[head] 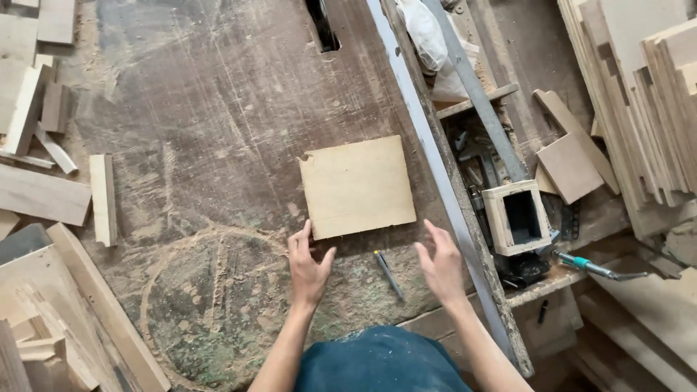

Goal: Cutting rectangular wood boards to size using a table saw with a guide fence.

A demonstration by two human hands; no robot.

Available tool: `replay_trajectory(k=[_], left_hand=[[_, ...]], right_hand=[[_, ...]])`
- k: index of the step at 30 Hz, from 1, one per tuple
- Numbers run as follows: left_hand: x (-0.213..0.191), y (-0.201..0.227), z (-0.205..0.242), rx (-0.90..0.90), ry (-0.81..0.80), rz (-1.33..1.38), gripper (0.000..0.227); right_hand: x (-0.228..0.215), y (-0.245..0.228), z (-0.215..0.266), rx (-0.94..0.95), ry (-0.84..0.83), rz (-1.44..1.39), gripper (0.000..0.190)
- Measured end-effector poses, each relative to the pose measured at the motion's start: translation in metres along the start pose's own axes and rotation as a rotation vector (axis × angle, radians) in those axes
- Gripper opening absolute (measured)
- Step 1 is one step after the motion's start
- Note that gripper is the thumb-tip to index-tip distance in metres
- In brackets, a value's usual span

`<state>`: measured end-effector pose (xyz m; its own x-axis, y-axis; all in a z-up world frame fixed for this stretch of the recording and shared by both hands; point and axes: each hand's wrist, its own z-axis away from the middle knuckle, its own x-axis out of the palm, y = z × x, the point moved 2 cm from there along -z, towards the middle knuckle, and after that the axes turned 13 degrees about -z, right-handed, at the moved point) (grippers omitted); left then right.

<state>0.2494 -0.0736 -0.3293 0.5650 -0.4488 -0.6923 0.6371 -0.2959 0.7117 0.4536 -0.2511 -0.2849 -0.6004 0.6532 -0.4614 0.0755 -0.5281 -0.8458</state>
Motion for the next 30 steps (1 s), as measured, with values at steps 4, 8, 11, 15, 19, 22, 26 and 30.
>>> replay_trajectory(k=[4,8,11,15,19,22,26,30], left_hand=[[0.010,-0.005,-0.008,-0.105,0.094,0.032,0.070],[0.009,-0.007,-0.010,-0.115,0.095,0.056,0.065],[-0.024,0.023,-0.013,-0.095,0.074,0.048,0.064],[-0.069,0.071,-0.030,-0.065,0.098,0.130,0.065],[-0.050,0.067,-0.069,-0.090,0.085,0.282,0.056],[-0.030,0.055,-0.087,-0.092,0.116,0.343,0.058],[-0.019,0.045,-0.068,-0.049,0.165,0.293,0.072],[0.027,0.018,-0.035,-0.008,0.015,-0.088,0.093]], right_hand=[[0.025,0.004,-0.020,-0.034,-0.054,-0.046,0.056],[0.019,0.001,-0.030,-0.008,-0.004,-0.126,0.056],[-0.002,-0.041,-0.024,-0.070,0.061,-0.104,0.058],[-0.033,-0.140,-0.029,-0.249,0.036,-0.315,0.060],[-0.019,-0.123,-0.100,-0.231,-0.106,-0.513,0.068],[0.003,-0.063,-0.157,-0.271,-0.204,-0.583,0.069],[-0.003,-0.068,-0.135,-0.254,-0.193,-0.456,0.068],[-0.018,-0.053,-0.087,-0.231,-0.109,-0.045,0.041]])
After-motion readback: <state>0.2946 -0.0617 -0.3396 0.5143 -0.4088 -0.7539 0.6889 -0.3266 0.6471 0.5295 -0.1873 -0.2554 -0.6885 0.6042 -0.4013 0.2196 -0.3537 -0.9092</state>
